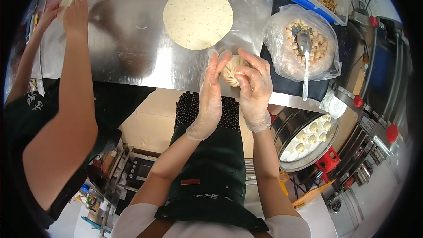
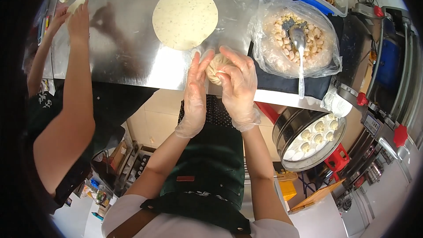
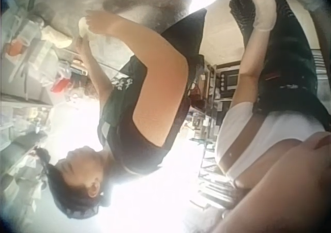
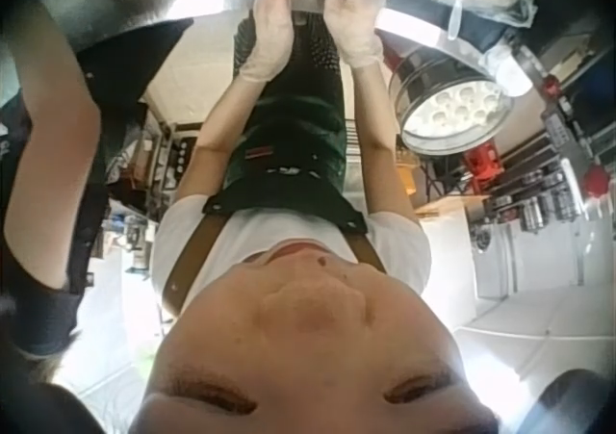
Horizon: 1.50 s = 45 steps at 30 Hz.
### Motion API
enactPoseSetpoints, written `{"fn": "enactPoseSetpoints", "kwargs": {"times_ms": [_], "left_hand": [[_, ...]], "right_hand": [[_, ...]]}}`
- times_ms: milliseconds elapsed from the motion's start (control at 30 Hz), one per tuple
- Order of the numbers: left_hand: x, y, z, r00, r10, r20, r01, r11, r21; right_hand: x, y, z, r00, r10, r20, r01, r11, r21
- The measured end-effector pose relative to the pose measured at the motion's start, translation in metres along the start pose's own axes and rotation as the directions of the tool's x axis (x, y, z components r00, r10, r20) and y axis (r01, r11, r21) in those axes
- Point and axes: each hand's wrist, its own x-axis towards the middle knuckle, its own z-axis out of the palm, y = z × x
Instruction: Retrieving ingredients from a refrigerator and then assembling and filling steamed buns on a stainless steel prep table.
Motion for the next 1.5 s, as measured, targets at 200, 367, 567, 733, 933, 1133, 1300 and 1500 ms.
{"fn": "enactPoseSetpoints", "kwargs": {"times_ms": [200,367,567,733,933,1133,1300,1500], "left_hand": [[0.018,0.001,-0.001,0.995,0.094,-0.015,-0.093,0.992,0.080],[0.008,-0.002,0.017,0.998,0.060,0.016,-0.062,0.987,0.146],[0.007,-0.002,0.010,0.985,0.152,0.087,-0.170,0.946,0.274],[-0.004,0.009,0.025,1.000,-0.019,0.020,0.019,1.000,0.022],[0.008,0.035,0.040,0.996,-0.062,-0.061,0.063,0.998,0.015],[0.014,0.016,0.022,0.994,0.108,0.028,-0.111,0.971,0.210],[0.011,0.013,0.024,0.999,0.039,0.036,-0.043,0.992,0.115],[0.019,0.007,0.014,0.999,0.046,0.011,-0.048,0.978,0.201]], "right_hand": [[-0.006,-0.023,0.003,0.973,0.221,-0.064,-0.188,0.923,0.335],[-0.017,-0.036,0.028,0.910,0.415,0.006,-0.305,0.658,0.689],[-0.022,-0.042,0.031,0.858,0.514,-0.002,-0.391,0.655,0.647],[-0.013,-0.038,0.029,0.846,0.529,-0.064,-0.343,0.632,0.695],[-0.015,-0.039,0.013,0.909,0.417,0.019,-0.306,0.637,0.707],[-0.027,-0.021,0.023,0.886,0.456,0.083,-0.413,0.696,0.587],[-0.020,-0.019,0.031,0.870,0.477,-0.127,-0.248,0.644,0.723],[-0.012,-0.038,0.023,0.876,0.482,-0.022,-0.342,0.652,0.677]]}}
